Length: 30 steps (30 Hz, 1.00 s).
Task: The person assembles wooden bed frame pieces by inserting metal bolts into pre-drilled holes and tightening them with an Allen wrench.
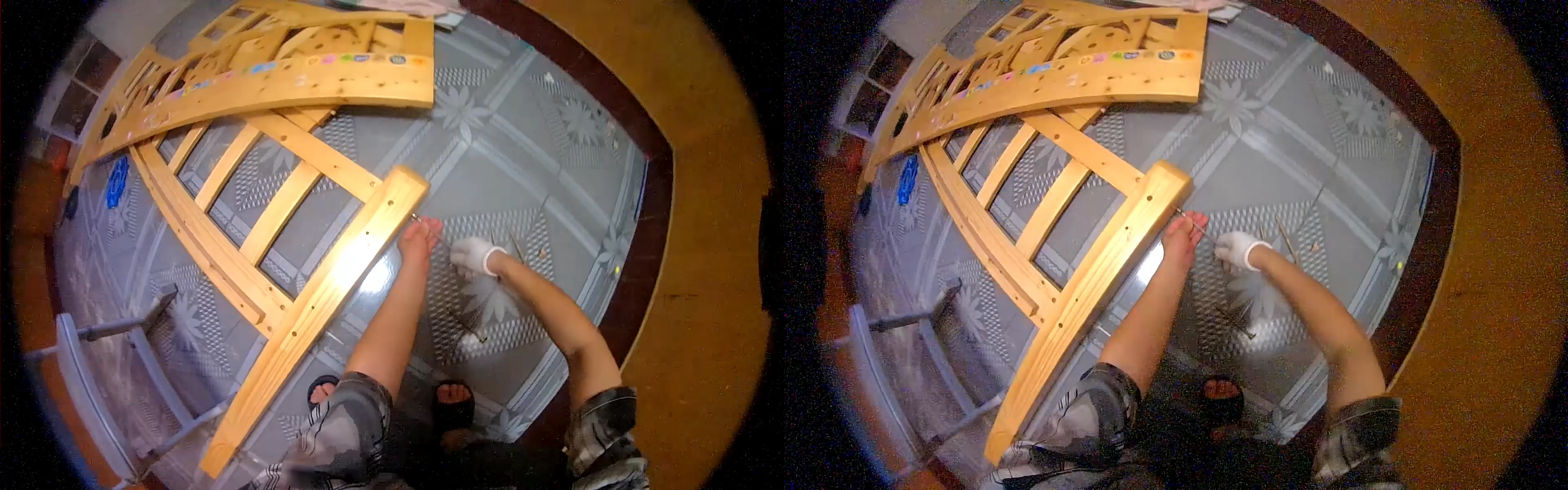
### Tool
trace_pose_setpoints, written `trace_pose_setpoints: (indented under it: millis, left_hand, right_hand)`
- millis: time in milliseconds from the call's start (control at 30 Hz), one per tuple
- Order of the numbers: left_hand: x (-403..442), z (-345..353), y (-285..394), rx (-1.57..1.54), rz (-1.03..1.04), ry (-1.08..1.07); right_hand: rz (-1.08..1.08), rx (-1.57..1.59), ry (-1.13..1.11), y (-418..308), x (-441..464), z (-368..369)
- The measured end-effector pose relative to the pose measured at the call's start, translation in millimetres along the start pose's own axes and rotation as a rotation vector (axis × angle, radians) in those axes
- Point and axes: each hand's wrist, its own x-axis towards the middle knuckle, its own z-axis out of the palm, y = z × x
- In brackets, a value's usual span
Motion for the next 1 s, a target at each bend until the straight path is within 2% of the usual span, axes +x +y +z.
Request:
trace_pose_setpoints:
  millis: [100, 167, 233, 367, 500, 567, 633, 700, 800, 867, 900, 967, 1000]
  left_hand:
    - [2.1, -5.2, -3.1, 0.004, -0.004, 0.005]
    - [9.7, -7.7, -9.8, -0.042, -0.01, 0.01]
    - [9.9, -3.8, -5.9, -0.07, -0.044, 0.051]
    - [1.0, -3.1, -2.2, -0.034, -0.065, 0.009]
    - [0.5, -0.5, 3.4, -0.012, -0.071, 0.005]
    - [-6.5, -1.3, 6.0, -0.018, -0.091, 0.01]
    - [-9.6, 4.4, 17.8, 0.041, -0.116, 0.026]
    - [1.9, 0.5, 5.1, -0.045, -0.078, 0.004]
    - [-0.1, 0.1, 6.2, -0.051, -0.096, 0.03]
    - [-1.4, -2.2, 6.2, 0.021, -0.058, 0.025]
    - [2.2, -1.6, 3.8, 0.072, -0.038, 0.02]
    - [6.6, -6.5, -10.3, -0.042, 0.004, 0.059]
    - [9.7, -6.4, -10.1, 0.1, 0.053, 0.002]
  right_hand:
    - [-0.095, -0.251, 0.079, 0.0, 5.7, 3.7]
    - [-0.111, -0.257, 0.124, -4.2, 2.1, 9.1]
    - [-0.118, -0.526, 0.251, -11.0, 2.0, 15.0]
    - [-0.039, -0.568, 0.151, -21.6, -0.8, 14.0]
    - [-0.022, -0.669, 0.173, -23.9, 3.8, 15.3]
    - [0.064, -0.745, 0.15, -31.6, 4.2, 21.2]
    - [0.139, -0.751, 0.219, -31.0, 6.4, 24.6]
    - [0.15, -0.759, 0.288, -34.1, 3.2, 28.8]
    - [0.078, -0.754, 0.328, -31.8, -2.7, 30.6]
    - [0.031, -0.733, 0.446, -27.7, -3.7, 28.5]
    - [-0.048, -0.869, 0.54, -23.5, -1.2, 27.1]
    - [-0.075, -1.028, 0.599, -13.1, 7.1, 26.8]
    - [-0.098, -1.033, 0.595, -10.6, 14.7, 25.3]
